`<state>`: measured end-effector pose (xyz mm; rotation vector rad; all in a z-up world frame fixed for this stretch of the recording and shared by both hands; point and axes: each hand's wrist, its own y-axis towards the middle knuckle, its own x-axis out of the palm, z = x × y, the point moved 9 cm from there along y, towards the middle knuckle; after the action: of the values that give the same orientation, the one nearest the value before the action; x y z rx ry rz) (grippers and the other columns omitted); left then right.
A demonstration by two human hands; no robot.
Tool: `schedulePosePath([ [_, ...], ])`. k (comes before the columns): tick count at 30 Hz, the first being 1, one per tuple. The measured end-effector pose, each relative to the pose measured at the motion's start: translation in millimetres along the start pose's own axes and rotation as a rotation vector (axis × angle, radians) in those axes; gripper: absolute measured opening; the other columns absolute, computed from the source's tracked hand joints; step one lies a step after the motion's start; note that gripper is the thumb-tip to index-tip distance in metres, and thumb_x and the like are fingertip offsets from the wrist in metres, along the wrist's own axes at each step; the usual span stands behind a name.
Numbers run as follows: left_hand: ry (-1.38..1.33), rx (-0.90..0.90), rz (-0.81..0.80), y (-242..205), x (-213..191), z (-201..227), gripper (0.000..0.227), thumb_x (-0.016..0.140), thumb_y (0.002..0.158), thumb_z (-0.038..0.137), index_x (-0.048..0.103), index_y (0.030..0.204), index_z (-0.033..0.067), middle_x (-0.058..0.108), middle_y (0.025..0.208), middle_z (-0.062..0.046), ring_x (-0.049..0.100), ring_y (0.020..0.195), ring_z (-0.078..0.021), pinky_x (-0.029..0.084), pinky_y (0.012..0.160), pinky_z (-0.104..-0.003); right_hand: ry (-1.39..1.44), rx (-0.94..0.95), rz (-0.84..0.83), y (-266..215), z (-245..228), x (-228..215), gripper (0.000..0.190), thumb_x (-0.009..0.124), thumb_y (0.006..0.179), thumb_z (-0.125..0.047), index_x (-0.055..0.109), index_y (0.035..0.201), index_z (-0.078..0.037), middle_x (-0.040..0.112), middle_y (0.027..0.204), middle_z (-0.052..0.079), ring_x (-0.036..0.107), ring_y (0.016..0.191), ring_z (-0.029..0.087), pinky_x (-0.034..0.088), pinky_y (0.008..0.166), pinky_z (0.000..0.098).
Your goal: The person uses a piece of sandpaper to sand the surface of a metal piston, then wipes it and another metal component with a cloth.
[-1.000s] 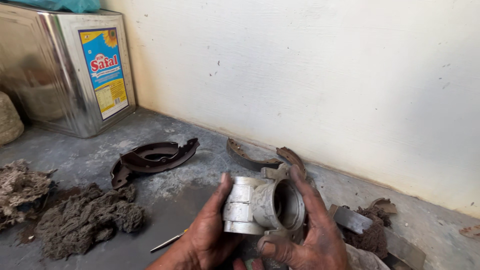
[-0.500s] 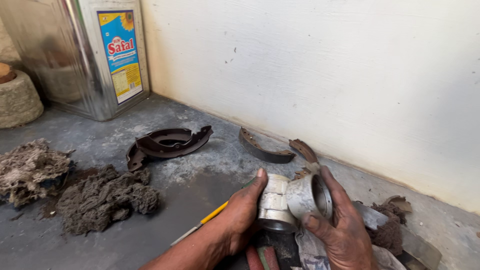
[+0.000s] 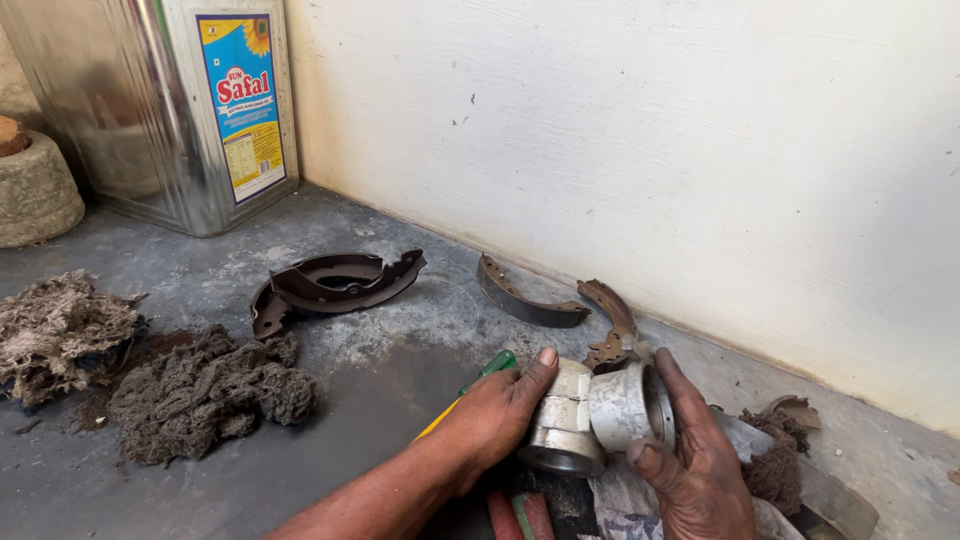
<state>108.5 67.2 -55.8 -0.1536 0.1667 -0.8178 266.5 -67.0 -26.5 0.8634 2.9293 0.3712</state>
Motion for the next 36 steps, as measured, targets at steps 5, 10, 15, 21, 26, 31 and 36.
schedulePosePath([
  [5, 0.439, 0.175, 0.091, 1, -23, 14, 0.079, 0.033, 0.102, 0.066, 0.072, 0.116, -0.0012, 0.064, 0.126, -0.028, 0.056, 0.126, -0.0418, 0.040, 0.111, -0.048, -0.236, 0.065, -0.066, 0, 2, 14, 0.131, 0.089, 0.065, -0.062, 0.028, 0.170, -0.012, 0.042, 0.159, 0.030, 0.052, 0.138, 0.049, 0.041, 0.110, 0.0664],
  [10, 0.491, 0.264, 0.138, -4, -34, 24, 0.068, 0.037, 0.102, 0.056, 0.075, 0.105, -0.0010, 0.070, 0.113, -0.027, 0.058, 0.121, -0.0428, 0.042, 0.108, -0.049, -0.444, 0.215, -0.005, 13, -16, 29, 0.127, 0.086, 0.049, -0.067, 0.043, 0.155, -0.012, 0.057, 0.149, 0.028, 0.046, 0.142, 0.038, 0.033, 0.122, 0.0589],
  [15, 0.241, 0.480, 0.171, -12, -43, 43, 0.064, 0.062, 0.094, 0.034, 0.052, 0.152, 0.0073, 0.055, 0.148, -0.015, 0.057, 0.131, -0.0303, 0.048, 0.106, -0.041, -0.715, 0.204, -0.051, 8, -44, 64, 0.127, 0.084, 0.058, -0.072, 0.036, 0.164, -0.020, 0.042, 0.158, 0.022, 0.040, 0.147, 0.039, 0.033, 0.116, 0.0622],
  [21, -0.005, 0.507, -0.216, -40, -19, 55, 0.085, 0.075, 0.076, 0.020, 0.040, 0.152, 0.0042, 0.064, 0.141, -0.012, 0.062, 0.127, -0.0214, 0.051, 0.106, -0.035, -0.798, 0.120, -0.065, 8, -71, 88, 0.127, 0.082, 0.052, -0.075, 0.038, 0.156, -0.016, 0.039, 0.159, 0.019, 0.040, 0.149, 0.036, 0.041, 0.118, 0.0566],
  [26, -0.041, 0.571, -0.241, -41, -19, 62, 0.081, 0.083, 0.077, 0.016, 0.051, 0.150, 0.0000, 0.071, 0.134, -0.012, 0.067, 0.124, -0.0188, 0.055, 0.106, -0.034, -1.107, 0.199, -0.107, 12, -49, 82, 0.127, 0.077, 0.067, -0.079, 0.021, 0.169, -0.027, 0.017, 0.169, 0.023, 0.027, 0.150, 0.046, 0.032, 0.112, 0.0682],
  [31, 0.052, 0.442, -0.181, -34, -24, 55, 0.082, 0.087, 0.073, 0.027, 0.056, 0.145, 0.0039, 0.073, 0.131, -0.009, 0.068, 0.121, -0.0185, 0.054, 0.107, -0.034, -0.320, 0.206, 0.015, 16, -43, 47, 0.114, 0.068, 0.082, -0.072, 0.017, 0.173, -0.028, 0.048, 0.168, 0.015, 0.056, 0.136, 0.047, 0.045, 0.107, 0.0667],
  [36, 0.008, 0.371, -0.144, -30, -41, 44, 0.070, 0.085, 0.072, 0.016, 0.059, 0.137, 0.0062, 0.072, 0.132, -0.007, 0.069, 0.123, -0.0176, 0.051, 0.107, -0.035, -0.378, 0.301, 0.231, 4, -33, 4, 0.077, 0.075, 0.079, -0.042, 0.057, 0.148, -0.013, 0.067, 0.132, 0.018, 0.069, 0.121, 0.030, 0.057, 0.106, 0.0510],
])
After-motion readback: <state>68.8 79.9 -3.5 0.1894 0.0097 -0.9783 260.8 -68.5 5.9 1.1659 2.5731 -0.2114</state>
